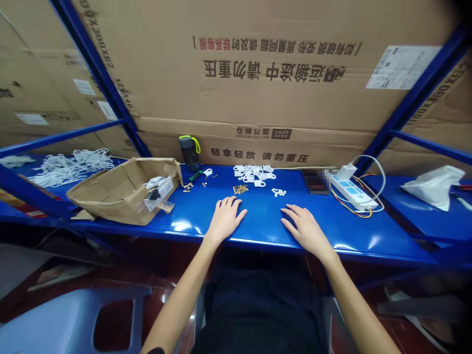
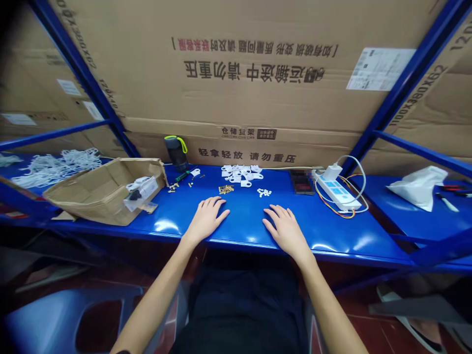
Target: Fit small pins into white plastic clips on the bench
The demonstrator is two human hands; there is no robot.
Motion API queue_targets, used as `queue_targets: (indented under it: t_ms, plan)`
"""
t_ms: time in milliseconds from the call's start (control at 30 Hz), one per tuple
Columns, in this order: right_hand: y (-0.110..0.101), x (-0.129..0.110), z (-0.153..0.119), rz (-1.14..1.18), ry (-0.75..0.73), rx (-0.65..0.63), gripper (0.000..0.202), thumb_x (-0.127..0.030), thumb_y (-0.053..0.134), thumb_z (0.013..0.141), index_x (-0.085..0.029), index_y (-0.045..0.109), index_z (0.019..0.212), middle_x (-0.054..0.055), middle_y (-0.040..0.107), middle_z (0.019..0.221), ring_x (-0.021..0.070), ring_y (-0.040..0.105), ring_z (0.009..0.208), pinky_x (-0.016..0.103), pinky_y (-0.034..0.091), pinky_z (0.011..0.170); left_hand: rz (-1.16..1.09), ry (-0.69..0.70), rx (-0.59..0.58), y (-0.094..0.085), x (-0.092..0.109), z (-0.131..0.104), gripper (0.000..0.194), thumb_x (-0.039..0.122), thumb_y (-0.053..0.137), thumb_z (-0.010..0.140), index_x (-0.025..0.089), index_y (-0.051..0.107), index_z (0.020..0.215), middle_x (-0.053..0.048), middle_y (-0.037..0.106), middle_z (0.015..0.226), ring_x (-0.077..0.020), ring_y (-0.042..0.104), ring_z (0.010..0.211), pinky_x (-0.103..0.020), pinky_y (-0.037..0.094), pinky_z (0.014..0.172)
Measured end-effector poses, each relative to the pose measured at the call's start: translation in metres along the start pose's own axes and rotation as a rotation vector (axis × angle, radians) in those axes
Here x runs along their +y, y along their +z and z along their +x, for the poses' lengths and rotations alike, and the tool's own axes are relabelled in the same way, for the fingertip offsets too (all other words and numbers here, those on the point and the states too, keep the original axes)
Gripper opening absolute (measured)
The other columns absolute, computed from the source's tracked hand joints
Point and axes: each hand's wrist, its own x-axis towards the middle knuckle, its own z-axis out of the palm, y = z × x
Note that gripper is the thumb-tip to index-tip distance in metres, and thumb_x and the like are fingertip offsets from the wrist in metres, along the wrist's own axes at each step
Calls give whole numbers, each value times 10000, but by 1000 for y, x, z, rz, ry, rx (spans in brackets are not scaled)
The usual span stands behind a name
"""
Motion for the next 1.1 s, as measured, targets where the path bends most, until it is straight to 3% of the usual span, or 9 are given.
queue_targets:
  t_ms: [467, 667, 800, 1100]
  plan:
    - [-2, -1, 1, -35, -17, -7, 515, -509, 392, 1109, -227, 636, 1465, 120, 587, 1571, 344, 508, 1480, 620, 361, 1247, 142, 15, -40, -4, 8, 2, 420, 455, 419, 1112, 247, 624, 1415, -91, 604, 1526, -333, 521, 1391, -552, 403, 1165]
    - [0, 0, 1, -29, -24, 6, 502, -507, 396, 1107, -248, 635, 1464, 118, 597, 1560, 346, 523, 1468, 617, 361, 1245, 202, -6, -78, 0, 17, 10, 424, 400, 401, 1110, 244, 607, 1447, -109, 504, 1633, -366, 482, 1436, -609, 382, 1171]
    - [0, -1, 0, -26, -29, 12, 495, -502, 405, 1105, -243, 642, 1454, 124, 600, 1557, 344, 522, 1471, 618, 371, 1239, 244, 21, -105, 0, 17, 23, 423, 426, 433, 1093, 224, 632, 1407, -142, 442, 1672, -397, 513, 1379, -610, 437, 1083]
    - [2, -1, 1, -23, -29, 37, 471, -485, 432, 1100, -250, 654, 1442, 124, 608, 1548, 338, 538, 1460, 623, 378, 1237, 235, 111, -71, 0, 12, 28, 375, 386, 449, 1102, 203, 661, 1351, -109, 593, 1553, -355, 567, 1295, -504, 475, 1019]
